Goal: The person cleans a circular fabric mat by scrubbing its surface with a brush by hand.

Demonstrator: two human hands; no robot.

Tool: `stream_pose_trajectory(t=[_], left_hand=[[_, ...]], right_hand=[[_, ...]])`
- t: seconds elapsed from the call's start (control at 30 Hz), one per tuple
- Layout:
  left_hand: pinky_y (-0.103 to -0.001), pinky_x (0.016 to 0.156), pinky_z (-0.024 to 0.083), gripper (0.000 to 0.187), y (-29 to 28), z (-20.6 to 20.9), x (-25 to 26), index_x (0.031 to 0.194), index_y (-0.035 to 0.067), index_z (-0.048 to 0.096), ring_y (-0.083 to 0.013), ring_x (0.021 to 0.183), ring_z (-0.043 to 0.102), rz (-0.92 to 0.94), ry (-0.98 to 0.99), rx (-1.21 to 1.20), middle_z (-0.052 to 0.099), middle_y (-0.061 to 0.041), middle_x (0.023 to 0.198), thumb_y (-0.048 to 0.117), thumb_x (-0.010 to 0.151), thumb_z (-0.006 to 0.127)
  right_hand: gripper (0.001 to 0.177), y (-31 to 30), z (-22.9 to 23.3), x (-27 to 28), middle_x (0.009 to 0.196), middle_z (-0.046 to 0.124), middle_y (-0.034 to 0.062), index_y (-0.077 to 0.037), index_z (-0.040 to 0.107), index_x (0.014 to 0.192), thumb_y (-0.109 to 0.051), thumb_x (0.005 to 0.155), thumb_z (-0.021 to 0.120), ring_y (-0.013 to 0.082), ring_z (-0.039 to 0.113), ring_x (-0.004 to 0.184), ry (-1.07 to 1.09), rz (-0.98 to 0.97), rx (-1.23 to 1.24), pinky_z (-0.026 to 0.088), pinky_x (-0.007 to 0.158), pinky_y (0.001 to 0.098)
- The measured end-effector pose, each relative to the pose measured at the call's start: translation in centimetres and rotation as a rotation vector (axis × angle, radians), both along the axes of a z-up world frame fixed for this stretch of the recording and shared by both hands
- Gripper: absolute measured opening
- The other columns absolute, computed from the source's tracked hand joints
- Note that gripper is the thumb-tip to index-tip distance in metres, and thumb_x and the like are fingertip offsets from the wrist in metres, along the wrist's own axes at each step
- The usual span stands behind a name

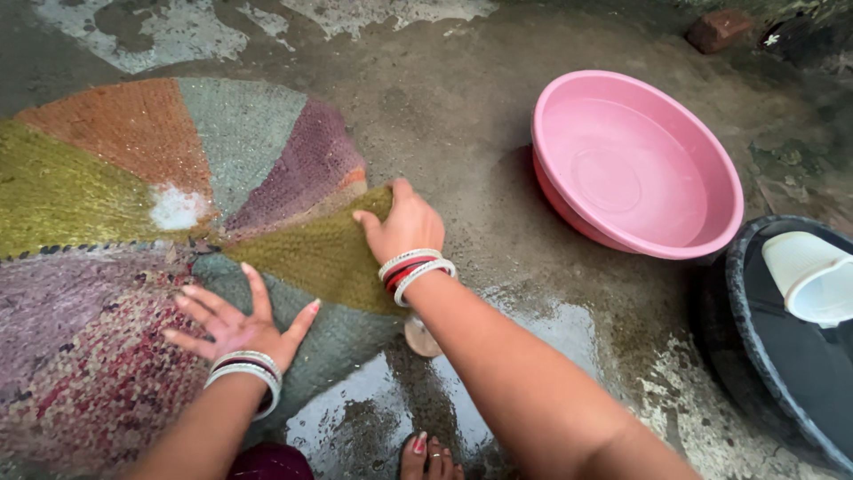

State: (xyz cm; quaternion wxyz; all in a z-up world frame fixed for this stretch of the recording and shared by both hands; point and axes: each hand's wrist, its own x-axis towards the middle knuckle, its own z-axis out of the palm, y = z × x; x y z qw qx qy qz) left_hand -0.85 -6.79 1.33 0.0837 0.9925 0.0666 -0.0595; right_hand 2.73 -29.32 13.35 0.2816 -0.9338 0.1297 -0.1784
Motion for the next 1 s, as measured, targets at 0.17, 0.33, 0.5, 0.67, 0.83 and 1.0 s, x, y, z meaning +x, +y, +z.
stream_pose_trajectory(t=[0.17, 0.33, 0.5, 0.67, 0.83, 1.0], left_hand=[[-0.082, 0.1, -0.016, 0.107, -4.1, 1.9, -0.3, 0.161, 0.033, -0.008, -0.0476, 0.147, -0.032, -0.171, 0.095, 0.051, -0.027, -0.033, 0.16, 0.093, 0.082, 0.032], [-0.078, 0.103, -0.014, 0.132, -5.4, 6.2, -1.3, 0.163, 0.037, -0.011, -0.0475, 0.148, -0.032, -0.187, 0.342, 0.158, -0.029, -0.033, 0.161, 0.1, 0.065, 0.05], [-0.078, 0.104, -0.014, 0.134, -5.6, 7.0, -1.3, 0.163, 0.037, -0.011, -0.0468, 0.148, -0.033, -0.172, 0.363, 0.165, -0.03, -0.032, 0.162, 0.1, 0.063, 0.053], [-0.078, 0.104, -0.014, 0.134, -5.5, 6.5, -1.4, 0.162, 0.037, -0.011, -0.0462, 0.148, -0.033, -0.17, 0.372, 0.157, -0.032, -0.032, 0.161, 0.1, 0.063, 0.054], [-0.078, 0.104, -0.013, 0.135, -5.6, 6.0, -1.3, 0.161, 0.037, -0.012, -0.0456, 0.147, -0.033, -0.168, 0.322, 0.155, -0.033, -0.031, 0.16, 0.101, 0.061, 0.052], [-0.078, 0.104, -0.012, 0.134, -5.5, 5.5, -1.3, 0.161, 0.037, -0.013, -0.0461, 0.147, -0.033, -0.166, 0.344, 0.178, -0.033, -0.031, 0.16, 0.102, 0.061, 0.05]], right_hand=[[0.053, -1.4, 0.1, -1.6, 0.103, 0.072, 0.0137, -0.017, 0.058, 0.129, -0.035, 0.085, 0.081, 0.0366, 0.07, 0.098, -0.043, -0.04, -0.17, 0.051, 0.087, 0.0521], [0.074, -4.4, 1.3, 0.0, 0.138, 0.049, 0.0184, -0.025, 0.051, 0.133, -0.038, 0.071, 0.089, 0.0404, 0.048, 0.128, 0.538, -0.196, -0.108, 0.038, 0.106, 0.0567], [0.077, -7.8, -3.3, 4.5, 0.158, 0.038, 0.0199, -0.022, 0.046, 0.154, -0.036, 0.08, 0.064, 0.0473, 0.033, 0.145, 0.094, 0.33, -0.4, 0.025, 0.108, 0.0599], [0.057, -10.0, -11.1, 8.5, 0.159, 0.04, 0.0195, -0.016, 0.047, 0.151, -0.037, 0.099, 0.038, 0.0376, 0.036, 0.149, 0.478, 0.5, -0.009, 0.028, 0.123, 0.0443], [0.063, -11.9, -8.7, 6.8, 0.16, 0.047, 0.0174, -0.017, 0.049, 0.153, -0.036, 0.093, 0.047, 0.0383, 0.049, 0.145, 0.36, 0.303, -0.175, 0.04, 0.122, 0.0435], [0.099, -14.3, -4.1, 4.9, 0.167, 0.02, 0.0165, -0.023, 0.029, 0.16, -0.052, 0.075, 0.071, 0.0432, 0.028, 0.151, 0.404, 0.172, -0.768, 0.032, 0.112, 0.0617]])
